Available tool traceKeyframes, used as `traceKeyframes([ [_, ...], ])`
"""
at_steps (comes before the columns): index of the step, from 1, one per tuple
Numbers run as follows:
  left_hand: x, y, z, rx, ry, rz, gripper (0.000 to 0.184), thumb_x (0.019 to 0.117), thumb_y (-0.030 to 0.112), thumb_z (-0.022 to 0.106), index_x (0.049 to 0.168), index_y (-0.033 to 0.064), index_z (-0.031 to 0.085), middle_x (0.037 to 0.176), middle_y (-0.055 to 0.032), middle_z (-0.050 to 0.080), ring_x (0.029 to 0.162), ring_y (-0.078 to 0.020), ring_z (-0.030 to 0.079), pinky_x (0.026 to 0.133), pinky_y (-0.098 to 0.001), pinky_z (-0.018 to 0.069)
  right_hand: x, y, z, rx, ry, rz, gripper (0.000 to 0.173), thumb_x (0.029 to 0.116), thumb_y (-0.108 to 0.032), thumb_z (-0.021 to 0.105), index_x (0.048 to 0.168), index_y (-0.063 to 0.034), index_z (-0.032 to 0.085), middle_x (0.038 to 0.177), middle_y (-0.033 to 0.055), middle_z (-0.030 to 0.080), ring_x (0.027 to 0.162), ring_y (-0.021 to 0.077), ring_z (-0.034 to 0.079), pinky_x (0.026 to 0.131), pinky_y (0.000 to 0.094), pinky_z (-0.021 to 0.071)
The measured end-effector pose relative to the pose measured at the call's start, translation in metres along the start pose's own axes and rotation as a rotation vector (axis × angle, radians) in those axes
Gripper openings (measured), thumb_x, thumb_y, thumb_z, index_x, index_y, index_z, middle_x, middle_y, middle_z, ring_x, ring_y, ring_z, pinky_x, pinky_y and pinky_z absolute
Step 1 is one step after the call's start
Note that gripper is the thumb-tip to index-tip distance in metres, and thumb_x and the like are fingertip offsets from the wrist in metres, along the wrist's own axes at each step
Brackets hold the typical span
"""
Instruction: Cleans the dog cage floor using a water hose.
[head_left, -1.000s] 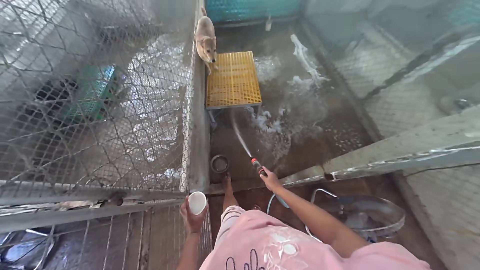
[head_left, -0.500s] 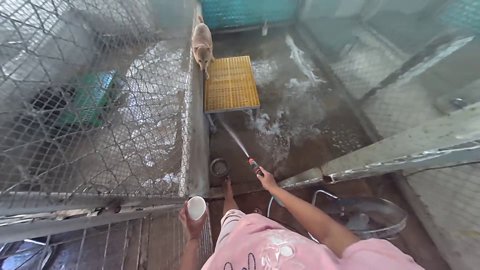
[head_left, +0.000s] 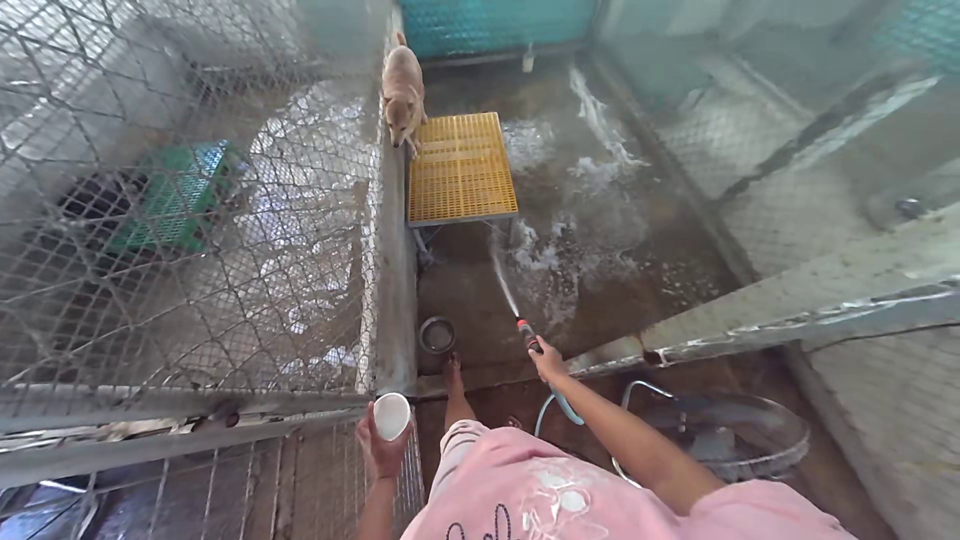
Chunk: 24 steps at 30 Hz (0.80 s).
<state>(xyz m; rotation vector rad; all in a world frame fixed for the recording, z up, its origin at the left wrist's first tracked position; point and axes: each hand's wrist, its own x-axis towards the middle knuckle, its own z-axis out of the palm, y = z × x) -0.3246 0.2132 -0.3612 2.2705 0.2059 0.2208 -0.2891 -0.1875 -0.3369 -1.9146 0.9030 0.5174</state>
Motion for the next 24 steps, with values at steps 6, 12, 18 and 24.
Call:
traceKeyframes([
  [6,0.000,0.004,-0.001,0.041,-0.025,-0.033,0.109,0.0625,0.024,0.093,0.154,-0.0018,0.039,0.149,-0.0366,0.041,0.136,-0.0515,0.045,0.110,-0.0593,0.0416,0.002,-0.005,-0.001,0.058,0.080,-0.027,0.058,0.1092,-0.022,0.052,0.162,-0.0095,0.031,0.140,0.0275,0.058,0.109,0.0395,0.067,0.093,0.0524,0.0531],
  [12,0.000,0.002,0.001,0.003,-0.011,-0.017,0.108,0.0611,0.025,0.092,0.152,-0.0045,0.040,0.148,-0.0375,0.041,0.136,-0.0508,0.044,0.112,-0.0579,0.0390,0.011,0.015,-0.013,0.056,0.018,0.091,0.058,0.1096,-0.023,0.051,0.162,-0.0122,0.031,0.129,0.0266,0.061,0.091,0.0353,0.066,0.080,0.0484,0.0553],
  [18,-0.003,0.003,0.000,-0.011,-0.007,-0.003,0.107,0.0610,0.023,0.091,0.151,-0.0064,0.041,0.147,-0.0392,0.041,0.136,-0.0533,0.043,0.112,-0.0584,0.0383,0.020,0.029,-0.031,0.187,0.206,0.205,0.055,0.1110,-0.022,0.047,0.162,-0.0113,0.030,0.122,0.0266,0.062,0.083,0.0332,0.065,0.074,0.0464,0.0551],
  [24,-0.003,0.002,0.005,-0.003,-0.008,0.001,0.108,0.0609,0.024,0.092,0.151,-0.0063,0.041,0.148,-0.0387,0.041,0.136,-0.0530,0.043,0.113,-0.0587,0.0377,0.010,0.016,-0.035,0.159,0.163,0.123,0.056,0.1108,-0.025,0.048,0.162,-0.0135,0.030,0.123,0.0251,0.062,0.082,0.0319,0.065,0.072,0.0456,0.0549],
])
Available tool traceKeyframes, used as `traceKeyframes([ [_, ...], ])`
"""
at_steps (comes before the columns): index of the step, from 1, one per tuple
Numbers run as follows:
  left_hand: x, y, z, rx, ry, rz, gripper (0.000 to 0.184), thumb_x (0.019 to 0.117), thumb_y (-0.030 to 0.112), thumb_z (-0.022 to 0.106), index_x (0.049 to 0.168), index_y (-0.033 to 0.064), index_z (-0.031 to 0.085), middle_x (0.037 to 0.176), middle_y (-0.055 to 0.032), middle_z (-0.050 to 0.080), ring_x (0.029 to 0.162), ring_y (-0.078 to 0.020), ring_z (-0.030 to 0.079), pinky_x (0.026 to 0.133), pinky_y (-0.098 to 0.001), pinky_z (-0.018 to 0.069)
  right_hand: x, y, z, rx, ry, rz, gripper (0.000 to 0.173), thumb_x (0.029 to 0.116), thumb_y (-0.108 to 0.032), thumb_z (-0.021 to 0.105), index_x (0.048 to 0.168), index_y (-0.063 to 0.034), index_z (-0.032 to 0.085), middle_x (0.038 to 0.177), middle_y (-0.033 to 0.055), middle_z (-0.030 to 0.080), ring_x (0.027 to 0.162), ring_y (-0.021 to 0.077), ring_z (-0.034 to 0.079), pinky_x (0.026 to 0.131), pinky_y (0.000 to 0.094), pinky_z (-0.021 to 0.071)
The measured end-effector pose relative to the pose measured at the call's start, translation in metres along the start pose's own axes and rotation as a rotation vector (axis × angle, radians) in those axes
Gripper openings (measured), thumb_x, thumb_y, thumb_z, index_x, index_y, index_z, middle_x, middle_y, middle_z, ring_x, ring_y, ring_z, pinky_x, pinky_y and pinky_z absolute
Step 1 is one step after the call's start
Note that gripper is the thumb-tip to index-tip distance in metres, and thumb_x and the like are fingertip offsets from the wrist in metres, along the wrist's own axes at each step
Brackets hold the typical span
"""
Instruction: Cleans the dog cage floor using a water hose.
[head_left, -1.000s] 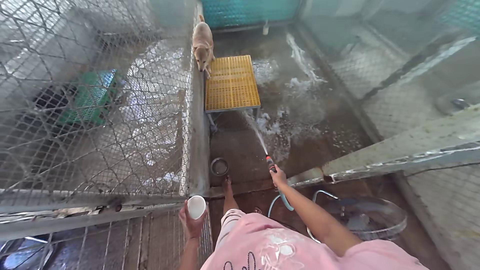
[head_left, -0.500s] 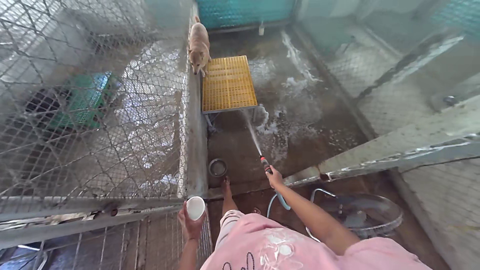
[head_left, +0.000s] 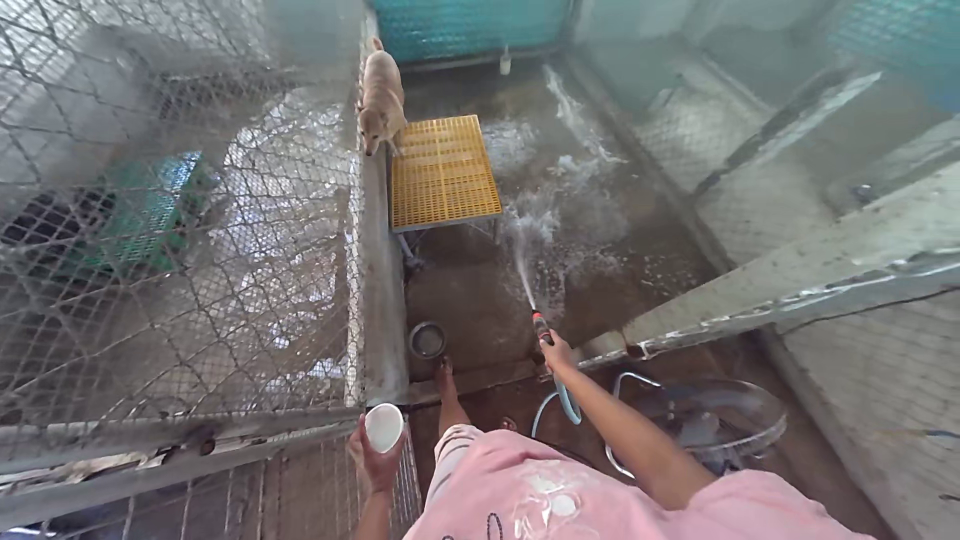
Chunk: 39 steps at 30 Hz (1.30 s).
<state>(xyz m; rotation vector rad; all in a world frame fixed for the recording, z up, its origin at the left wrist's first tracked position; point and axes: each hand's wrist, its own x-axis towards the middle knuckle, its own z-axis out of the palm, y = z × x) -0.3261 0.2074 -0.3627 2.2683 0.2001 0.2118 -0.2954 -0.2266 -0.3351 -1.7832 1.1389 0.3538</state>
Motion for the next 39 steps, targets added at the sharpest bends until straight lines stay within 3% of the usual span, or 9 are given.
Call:
traceKeyframes([
  [5,0.002,0.002,0.002,-0.018,0.007,0.007,0.109,0.0588,0.022,0.092,0.150,-0.0071,0.041,0.147,-0.0404,0.040,0.135,-0.0537,0.044,0.113,-0.0591,0.0376,0.004,-0.009,-0.013,0.049,0.047,-0.010,0.057,0.1111,-0.025,0.047,0.163,-0.0128,0.028,0.117,0.0235,0.063,0.075,0.0282,0.062,0.068,0.0424,0.0534],
  [8,0.003,0.001,0.002,-0.023,0.006,0.015,0.109,0.0592,0.022,0.091,0.151,-0.0072,0.040,0.146,-0.0408,0.040,0.135,-0.0545,0.043,0.112,-0.0593,0.0375,0.007,-0.013,-0.021,0.050,0.062,-0.005,0.057,0.1112,-0.025,0.046,0.163,-0.0129,0.027,0.120,0.0246,0.062,0.078,0.0296,0.063,0.070,0.0435,0.0541],
  [13,0.000,0.000,0.001,-0.027,-0.001,0.006,0.108,0.0608,0.022,0.092,0.151,-0.0069,0.040,0.147,-0.0406,0.040,0.136,-0.0550,0.042,0.113,-0.0600,0.0372,0.006,-0.015,-0.022,0.092,0.034,-0.065,0.056,0.1106,-0.025,0.049,0.163,-0.0137,0.030,0.116,0.0221,0.063,0.071,0.0262,0.059,0.064,0.0414,0.0515],
  [18,0.000,-0.007,0.001,-0.032,0.011,0.021,0.108,0.0608,0.027,0.090,0.151,-0.0067,0.041,0.147,-0.0402,0.039,0.136,-0.0543,0.041,0.113,-0.0594,0.0361,0.012,-0.020,-0.025,0.213,0.130,-0.010,0.056,0.1113,-0.025,0.047,0.163,-0.0143,0.028,0.121,0.0234,0.062,0.071,0.0261,0.059,0.064,0.0411,0.0511],
  [22,0.000,-0.009,0.000,-0.033,0.024,0.025,0.108,0.0599,0.029,0.090,0.150,-0.0069,0.042,0.147,-0.0394,0.041,0.136,-0.0536,0.042,0.113,-0.0586,0.0364,0.015,-0.023,-0.026,0.344,0.207,0.035,0.056,0.1116,-0.025,0.046,0.163,-0.0144,0.027,0.112,0.0205,0.060,0.065,0.0225,0.053,0.058,0.0376,0.0476],
  [27,-0.002,-0.015,-0.002,-0.053,0.030,0.009,0.109,0.0599,0.028,0.090,0.151,-0.0062,0.041,0.147,-0.0397,0.040,0.137,-0.0541,0.040,0.114,-0.0589,0.0350,0.009,-0.032,-0.023,0.310,0.191,0.010,0.056,0.1115,-0.025,0.047,0.163,-0.0150,0.027,0.119,0.0222,0.061,0.068,0.0236,0.056,0.060,0.0383,0.0495],
  [32,-0.004,-0.011,-0.006,-0.051,0.018,-0.004,0.110,0.0594,0.025,0.091,0.151,-0.0076,0.040,0.147,-0.0408,0.040,0.138,-0.0564,0.038,0.115,-0.0615,0.0327,-0.001,-0.042,-0.022,0.272,0.126,-0.096,0.055,0.1115,-0.023,0.046,0.163,-0.0124,0.028,0.112,0.0203,0.062,0.060,0.0199,0.052,0.054,0.0349,0.0469],
  [39,0.000,-0.011,-0.006,-0.036,0.020,-0.010,0.110,0.0592,0.023,0.092,0.151,-0.0075,0.039,0.146,-0.0411,0.040,0.136,-0.0556,0.040,0.114,-0.0601,0.0353,0.010,-0.053,-0.037,0.377,0.249,-0.075,0.056,0.1114,-0.023,0.047,0.163,-0.0125,0.028,0.111,0.0206,0.061,0.060,0.0206,0.052,0.055,0.0355,0.0475],
])
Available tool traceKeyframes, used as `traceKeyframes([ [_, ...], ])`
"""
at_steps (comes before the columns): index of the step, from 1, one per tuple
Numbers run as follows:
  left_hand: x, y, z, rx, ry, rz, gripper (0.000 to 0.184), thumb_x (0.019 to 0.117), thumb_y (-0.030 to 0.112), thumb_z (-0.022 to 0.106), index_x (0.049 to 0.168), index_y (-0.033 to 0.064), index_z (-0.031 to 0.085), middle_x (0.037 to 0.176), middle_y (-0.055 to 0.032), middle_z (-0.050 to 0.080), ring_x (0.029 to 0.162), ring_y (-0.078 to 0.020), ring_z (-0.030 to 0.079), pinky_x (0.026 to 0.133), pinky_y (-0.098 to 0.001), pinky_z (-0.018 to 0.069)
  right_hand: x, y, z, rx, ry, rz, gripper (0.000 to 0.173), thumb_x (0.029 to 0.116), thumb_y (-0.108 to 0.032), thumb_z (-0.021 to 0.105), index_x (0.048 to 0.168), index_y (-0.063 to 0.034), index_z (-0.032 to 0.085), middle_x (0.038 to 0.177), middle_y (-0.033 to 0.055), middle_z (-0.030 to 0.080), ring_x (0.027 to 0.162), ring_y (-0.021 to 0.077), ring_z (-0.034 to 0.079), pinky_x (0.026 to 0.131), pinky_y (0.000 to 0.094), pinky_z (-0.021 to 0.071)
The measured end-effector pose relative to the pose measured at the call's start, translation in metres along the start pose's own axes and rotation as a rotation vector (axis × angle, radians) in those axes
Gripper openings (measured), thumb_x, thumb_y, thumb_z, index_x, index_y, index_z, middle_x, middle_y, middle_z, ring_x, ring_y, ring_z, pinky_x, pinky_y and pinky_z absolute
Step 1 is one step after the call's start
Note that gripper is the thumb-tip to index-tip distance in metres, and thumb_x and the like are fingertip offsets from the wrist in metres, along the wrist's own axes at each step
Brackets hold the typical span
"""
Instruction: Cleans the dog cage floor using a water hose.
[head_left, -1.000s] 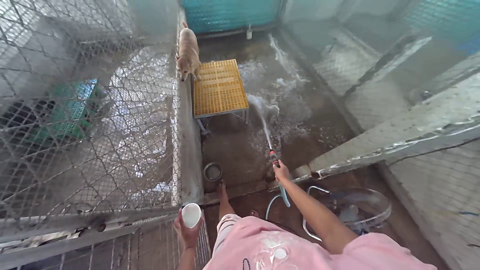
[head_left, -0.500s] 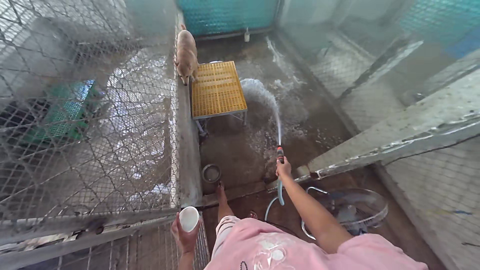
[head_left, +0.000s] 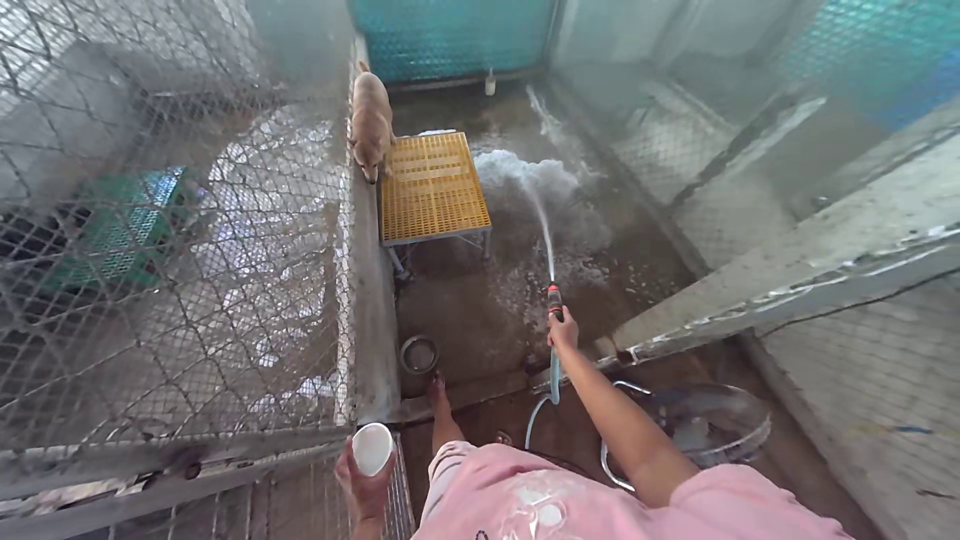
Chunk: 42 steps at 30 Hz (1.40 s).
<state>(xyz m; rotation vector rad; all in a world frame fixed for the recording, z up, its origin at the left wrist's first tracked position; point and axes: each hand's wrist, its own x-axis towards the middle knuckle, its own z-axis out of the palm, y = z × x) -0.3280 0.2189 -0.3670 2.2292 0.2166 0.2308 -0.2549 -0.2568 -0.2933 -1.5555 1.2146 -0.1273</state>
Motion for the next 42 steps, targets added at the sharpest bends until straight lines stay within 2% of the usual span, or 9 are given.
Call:
traceKeyframes([
  [5,0.001,-0.004,0.002,0.024,0.009,0.038,0.110,0.0588,0.028,0.091,0.150,-0.0077,0.041,0.143,-0.0417,0.042,0.134,-0.0575,0.041,0.112,-0.0621,0.0356,0.004,-0.007,-0.004,0.109,0.075,0.043,0.055,0.1120,-0.022,0.045,0.163,-0.0137,0.027,0.107,0.0188,0.060,0.058,0.0190,0.050,0.051,0.0336,0.0446],
  [10,0.001,0.000,0.000,0.032,-0.009,0.012,0.110,0.0594,0.025,0.093,0.151,-0.0068,0.041,0.144,-0.0413,0.042,0.135,-0.0577,0.040,0.112,-0.0627,0.0358,0.009,-0.009,-0.008,0.167,0.138,0.036,0.054,0.1122,-0.022,0.045,0.163,-0.0131,0.027,0.109,0.0188,0.058,0.058,0.0181,0.049,0.051,0.0329,0.0445],
  [20,0.001,-0.005,0.003,0.034,-0.001,0.026,0.109,0.0600,0.027,0.091,0.150,-0.0083,0.040,0.143,-0.0422,0.042,0.134,-0.0580,0.041,0.112,-0.0628,0.0353,0.014,-0.011,-0.007,0.068,0.122,-0.027,0.055,0.1110,-0.022,0.048,0.162,-0.0135,0.030,0.110,0.0188,0.062,0.058,0.0186,0.051,0.051,0.0338,0.0456],
  [25,-0.002,-0.011,0.001,0.027,0.009,0.041,0.110,0.0600,0.029,0.090,0.150,-0.0086,0.040,0.143,-0.0423,0.043,0.134,-0.0578,0.042,0.113,-0.0631,0.0352,0.012,-0.004,-0.006,-0.042,0.082,-0.096,0.056,0.1103,-0.021,0.050,0.162,-0.0105,0.031,0.117,0.0227,0.065,0.061,0.0221,0.055,0.055,0.0378,0.0488],
  [30,-0.006,-0.009,-0.001,0.016,-0.001,0.019,0.108,0.0617,0.026,0.091,0.151,-0.0073,0.040,0.145,-0.0416,0.041,0.135,-0.0571,0.041,0.112,-0.0624,0.0355,0.006,0.007,-0.009,-0.248,-0.014,-0.108,0.055,0.1101,-0.022,0.050,0.161,-0.0087,0.033,0.127,0.0257,0.063,0.079,0.0307,0.065,0.071,0.0446,0.0545],
  [33,-0.009,-0.010,-0.001,0.034,0.002,0.016,0.108,0.0613,0.027,0.091,0.151,-0.0059,0.040,0.145,-0.0401,0.042,0.134,-0.0563,0.043,0.110,-0.0630,0.0391,-0.002,0.022,-0.009,-0.379,-0.124,-0.096,0.056,0.1100,-0.022,0.050,0.161,-0.0077,0.033,0.129,0.0267,0.063,0.087,0.0345,0.067,0.077,0.0471,0.0558],
  [35,-0.011,-0.008,-0.001,0.046,-0.006,-0.013,0.108,0.0613,0.027,0.091,0.151,-0.0056,0.041,0.146,-0.0387,0.043,0.134,-0.0539,0.045,0.110,-0.0612,0.0405,-0.015,0.030,-0.006,-0.513,-0.222,-0.079,0.056,0.1103,-0.024,0.049,0.161,-0.0093,0.032,0.139,0.0261,0.059,0.106,0.0385,0.067,0.091,0.0519,0.0541],
  [37,-0.013,-0.006,-0.001,0.031,-0.015,-0.040,0.109,0.0602,0.025,0.092,0.151,-0.0064,0.041,0.146,-0.0388,0.042,0.135,-0.0527,0.043,0.112,-0.0591,0.0383,-0.030,0.043,0.000,-0.635,-0.314,-0.096,0.055,0.1096,-0.023,0.050,0.161,-0.0087,0.034,0.145,0.0263,0.056,0.125,0.0413,0.061,0.105,0.0559,0.0480],
  [42,-0.016,-0.002,0.001,0.044,-0.046,-0.067,0.109,0.0616,0.025,0.093,0.151,-0.0059,0.040,0.146,-0.0383,0.042,0.136,-0.0511,0.043,0.114,-0.0557,0.0386,-0.059,0.073,0.016,-0.895,-0.600,-0.132,0.055,0.1097,-0.023,0.049,0.160,-0.0077,0.034,0.144,0.0267,0.056,0.130,0.0420,0.058,0.109,0.0568,0.0454],
])
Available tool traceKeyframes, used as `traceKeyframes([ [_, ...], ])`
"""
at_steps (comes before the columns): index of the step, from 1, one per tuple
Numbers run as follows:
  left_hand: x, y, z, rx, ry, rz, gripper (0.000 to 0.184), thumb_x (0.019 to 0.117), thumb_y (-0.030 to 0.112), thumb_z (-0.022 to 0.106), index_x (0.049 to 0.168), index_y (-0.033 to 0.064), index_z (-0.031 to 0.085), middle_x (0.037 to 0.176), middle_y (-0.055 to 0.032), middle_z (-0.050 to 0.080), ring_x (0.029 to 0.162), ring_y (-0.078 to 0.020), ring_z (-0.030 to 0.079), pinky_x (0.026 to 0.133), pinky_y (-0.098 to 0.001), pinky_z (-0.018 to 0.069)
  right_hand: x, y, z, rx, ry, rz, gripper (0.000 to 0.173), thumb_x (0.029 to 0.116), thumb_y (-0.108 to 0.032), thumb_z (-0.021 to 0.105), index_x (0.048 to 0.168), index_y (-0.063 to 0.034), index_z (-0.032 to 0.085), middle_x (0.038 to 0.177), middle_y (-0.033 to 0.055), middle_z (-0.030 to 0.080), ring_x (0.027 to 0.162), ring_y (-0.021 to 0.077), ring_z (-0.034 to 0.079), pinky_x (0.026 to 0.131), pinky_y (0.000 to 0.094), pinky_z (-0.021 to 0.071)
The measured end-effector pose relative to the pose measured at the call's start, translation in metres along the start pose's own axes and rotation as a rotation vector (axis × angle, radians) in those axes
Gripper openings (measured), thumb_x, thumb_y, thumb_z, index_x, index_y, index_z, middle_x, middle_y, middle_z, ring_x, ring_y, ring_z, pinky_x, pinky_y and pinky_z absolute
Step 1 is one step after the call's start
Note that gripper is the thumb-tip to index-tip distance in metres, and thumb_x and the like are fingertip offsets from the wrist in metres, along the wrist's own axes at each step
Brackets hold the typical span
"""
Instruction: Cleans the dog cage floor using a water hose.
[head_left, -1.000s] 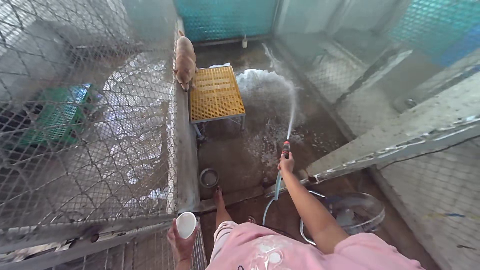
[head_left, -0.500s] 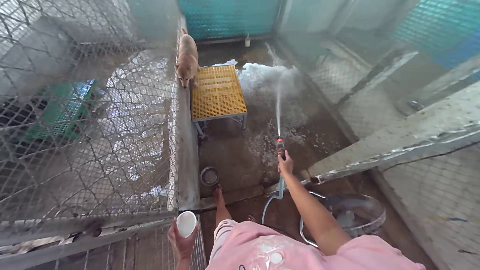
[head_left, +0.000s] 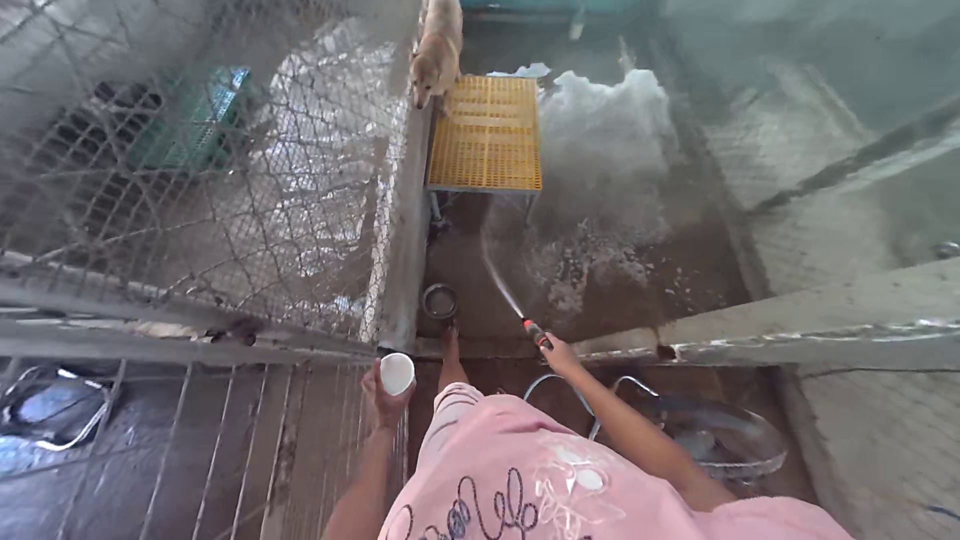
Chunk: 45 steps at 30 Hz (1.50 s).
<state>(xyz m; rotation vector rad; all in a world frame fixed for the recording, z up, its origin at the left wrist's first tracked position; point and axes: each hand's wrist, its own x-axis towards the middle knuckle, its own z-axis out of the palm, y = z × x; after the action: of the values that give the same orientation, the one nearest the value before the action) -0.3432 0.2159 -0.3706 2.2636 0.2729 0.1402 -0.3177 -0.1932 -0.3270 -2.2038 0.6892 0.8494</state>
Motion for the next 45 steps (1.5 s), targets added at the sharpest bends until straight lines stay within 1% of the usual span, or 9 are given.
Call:
traceKeyframes([
  [2,-0.001,0.000,0.000,0.020,-0.013,0.000,0.108,0.0632,0.028,0.092,0.152,-0.0040,0.040,0.147,-0.0369,0.043,0.137,-0.0490,0.044,0.113,-0.0540,0.0403,-0.005,-0.007,0.010,-0.073,-0.059,-0.037,0.054,0.1095,-0.023,0.049,0.160,-0.0084,0.035,0.145,0.0261,0.056,0.135,0.0413,0.055,0.113,0.0569,0.0420],
  [7,-0.002,0.001,0.003,0.060,-0.024,-0.015,0.108,0.0641,0.029,0.094,0.153,-0.0024,0.040,0.147,-0.0364,0.043,0.135,-0.0488,0.046,0.111,-0.0548,0.0430,-0.019,-0.039,0.010,-0.244,-0.152,-0.118,0.052,0.1099,-0.024,0.046,0.159,-0.0099,0.037,0.142,0.0247,0.059,0.134,0.0401,0.056,0.113,0.0567,0.0425],
  [10,-0.001,0.004,0.005,0.062,-0.011,0.003,0.108,0.0625,0.027,0.094,0.151,-0.0035,0.041,0.146,-0.0374,0.043,0.134,-0.0500,0.047,0.110,-0.0563,0.0436,-0.019,-0.052,0.010,-0.283,-0.192,-0.133,0.050,0.1097,-0.024,0.046,0.157,-0.0094,0.039,0.143,0.0251,0.058,0.134,0.0407,0.056,0.112,0.0583,0.0427],
  [13,-0.002,0.002,0.007,0.055,-0.003,0.015,0.108,0.0631,0.029,0.094,0.152,-0.0034,0.041,0.146,-0.0355,0.044,0.135,-0.0479,0.048,0.111,-0.0552,0.0433,-0.020,-0.059,0.012,-0.306,-0.215,-0.138,0.049,0.1093,-0.024,0.046,0.156,-0.0090,0.042,0.142,0.0251,0.059,0.134,0.0405,0.056,0.111,0.0587,0.0432],
  [18,-0.004,-0.001,0.008,0.023,0.025,0.049,0.108,0.0618,0.029,0.093,0.151,-0.0050,0.041,0.145,-0.0362,0.045,0.134,-0.0479,0.048,0.111,-0.0544,0.0430,-0.019,-0.062,0.014,-0.338,-0.230,-0.157,0.046,0.1088,-0.022,0.047,0.152,-0.0062,0.046,0.141,0.0251,0.059,0.134,0.0405,0.056,0.111,0.0583,0.0434],
  [33,-0.006,-0.007,0.007,0.015,0.043,0.037,0.108,0.0620,0.030,0.093,0.151,-0.0040,0.042,0.146,-0.0352,0.044,0.135,-0.0468,0.047,0.111,-0.0538,0.0433,-0.029,-0.082,0.013,-0.409,-0.227,-0.136,0.043,0.1071,-0.022,0.047,0.147,-0.0060,0.051,0.139,0.0233,0.061,0.132,0.0392,0.058,0.108,0.0589,0.0460],
  [38,-0.008,-0.008,0.007,0.009,0.049,0.037,0.108,0.0614,0.028,0.093,0.151,-0.0053,0.042,0.144,-0.0376,0.044,0.133,-0.0495,0.048,0.110,-0.0555,0.0438,-0.030,-0.084,0.013,-0.432,-0.235,-0.137,0.042,0.1069,-0.021,0.048,0.145,-0.0053,0.052,0.139,0.0230,0.061,0.132,0.0393,0.057,0.108,0.0592,0.0458],
  [41,-0.010,-0.002,0.003,0.035,0.023,-0.010,0.108,0.0630,0.027,0.095,0.152,-0.0041,0.041,0.146,-0.0374,0.043,0.135,-0.0501,0.047,0.110,-0.0570,0.0439,-0.031,-0.086,0.012,-0.436,-0.233,-0.148,0.043,0.1066,-0.021,0.049,0.146,-0.0039,0.052,0.140,0.0245,0.060,0.132,0.0409,0.057,0.108,0.0608,0.0456],
  [45,-0.009,-0.002,0.004,0.050,0.037,-0.012,0.109,0.0609,0.028,0.095,0.151,-0.0046,0.042,0.145,-0.0380,0.044,0.133,-0.0510,0.048,0.109,-0.0586,0.0441,-0.031,-0.091,0.010,-0.446,-0.230,-0.154,0.042,0.1064,-0.021,0.049,0.144,-0.0030,0.052,0.138,0.0245,0.061,0.132,0.0405,0.057,0.107,0.0603,0.0461],
])
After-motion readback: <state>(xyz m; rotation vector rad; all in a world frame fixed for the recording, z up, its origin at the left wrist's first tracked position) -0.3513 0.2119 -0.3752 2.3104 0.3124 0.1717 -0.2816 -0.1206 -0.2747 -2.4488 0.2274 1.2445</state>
